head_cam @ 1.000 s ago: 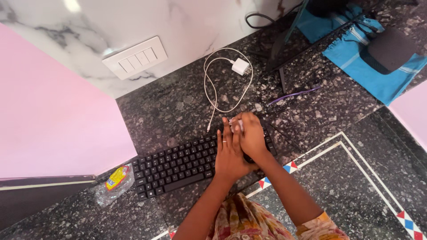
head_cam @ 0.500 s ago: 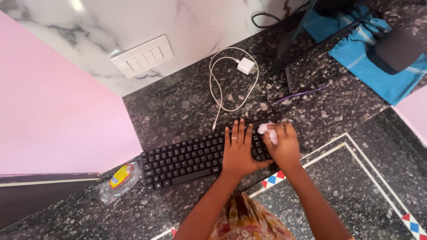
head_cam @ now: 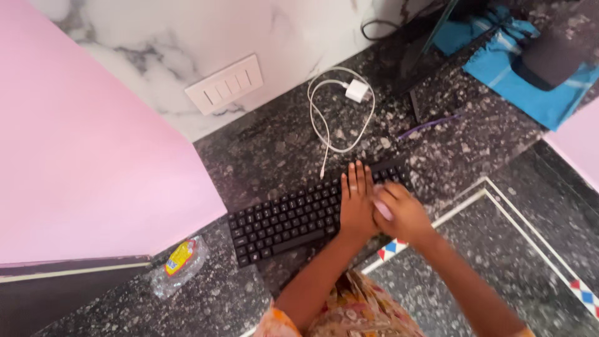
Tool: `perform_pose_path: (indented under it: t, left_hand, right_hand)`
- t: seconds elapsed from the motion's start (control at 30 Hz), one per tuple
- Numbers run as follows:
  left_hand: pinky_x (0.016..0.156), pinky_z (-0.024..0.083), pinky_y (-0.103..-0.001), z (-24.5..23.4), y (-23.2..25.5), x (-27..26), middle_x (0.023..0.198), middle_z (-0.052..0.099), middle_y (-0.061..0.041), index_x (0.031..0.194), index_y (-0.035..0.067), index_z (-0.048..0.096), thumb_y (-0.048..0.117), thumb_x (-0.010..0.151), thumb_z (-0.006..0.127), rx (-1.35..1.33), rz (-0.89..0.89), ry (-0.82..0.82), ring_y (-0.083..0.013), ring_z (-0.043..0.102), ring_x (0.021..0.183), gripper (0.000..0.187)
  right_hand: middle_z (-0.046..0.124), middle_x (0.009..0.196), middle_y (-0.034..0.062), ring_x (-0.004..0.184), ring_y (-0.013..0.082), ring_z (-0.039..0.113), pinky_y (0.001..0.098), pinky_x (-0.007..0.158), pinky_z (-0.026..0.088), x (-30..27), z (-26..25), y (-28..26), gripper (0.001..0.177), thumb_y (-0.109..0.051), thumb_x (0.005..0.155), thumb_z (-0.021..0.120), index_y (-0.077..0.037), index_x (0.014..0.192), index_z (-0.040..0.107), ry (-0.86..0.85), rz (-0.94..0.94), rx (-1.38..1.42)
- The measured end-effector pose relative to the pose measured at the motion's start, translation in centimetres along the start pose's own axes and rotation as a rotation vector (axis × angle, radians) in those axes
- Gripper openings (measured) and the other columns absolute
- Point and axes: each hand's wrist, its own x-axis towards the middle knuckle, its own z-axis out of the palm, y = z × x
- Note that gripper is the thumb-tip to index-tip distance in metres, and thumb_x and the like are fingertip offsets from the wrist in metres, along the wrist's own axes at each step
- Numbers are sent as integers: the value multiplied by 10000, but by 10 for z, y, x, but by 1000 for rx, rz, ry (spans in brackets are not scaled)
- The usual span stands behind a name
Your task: The person wipes a keyboard with a cloth and then uses a tool to unscrew or pry open the back of the keyboard.
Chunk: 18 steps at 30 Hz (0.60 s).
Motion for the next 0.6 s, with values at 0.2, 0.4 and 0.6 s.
perform_pose_path:
  t: [0.2,0.4,0.6]
  left_hand:
    - [1251,14,-599,-4,-13,3,1662,142,-340,1576,-107,243,728,788,614,-195,-27,-74,-487,43,1566,1207]
    - [1261,21,-565,-35,-58,-39,1733,87,-194,1627,-30,203,729,894,542,-89,153,-321,-342,43,1604,1109]
    - [1209,35,-718,-56,-121,-88,1735,105,-38,1646,273,223,692,936,482,-216,137,-185,-317,55,1595,864]
  right_hand:
    - [635,1044,148,1022,382,614,469,901,515,38,37,17,210,-65,819,704,-71,1023,653,185,71,80]
    - [583,1206,184,1145,403,542,504,986,456,28,32,2,299,-170,831,764,-80,1102,675,330,76,-238]
    - [599,1122,182,1073,417,542,530,944,437,17,33,-6,480,-391,847,776,-32,1152,687,236,187,-467]
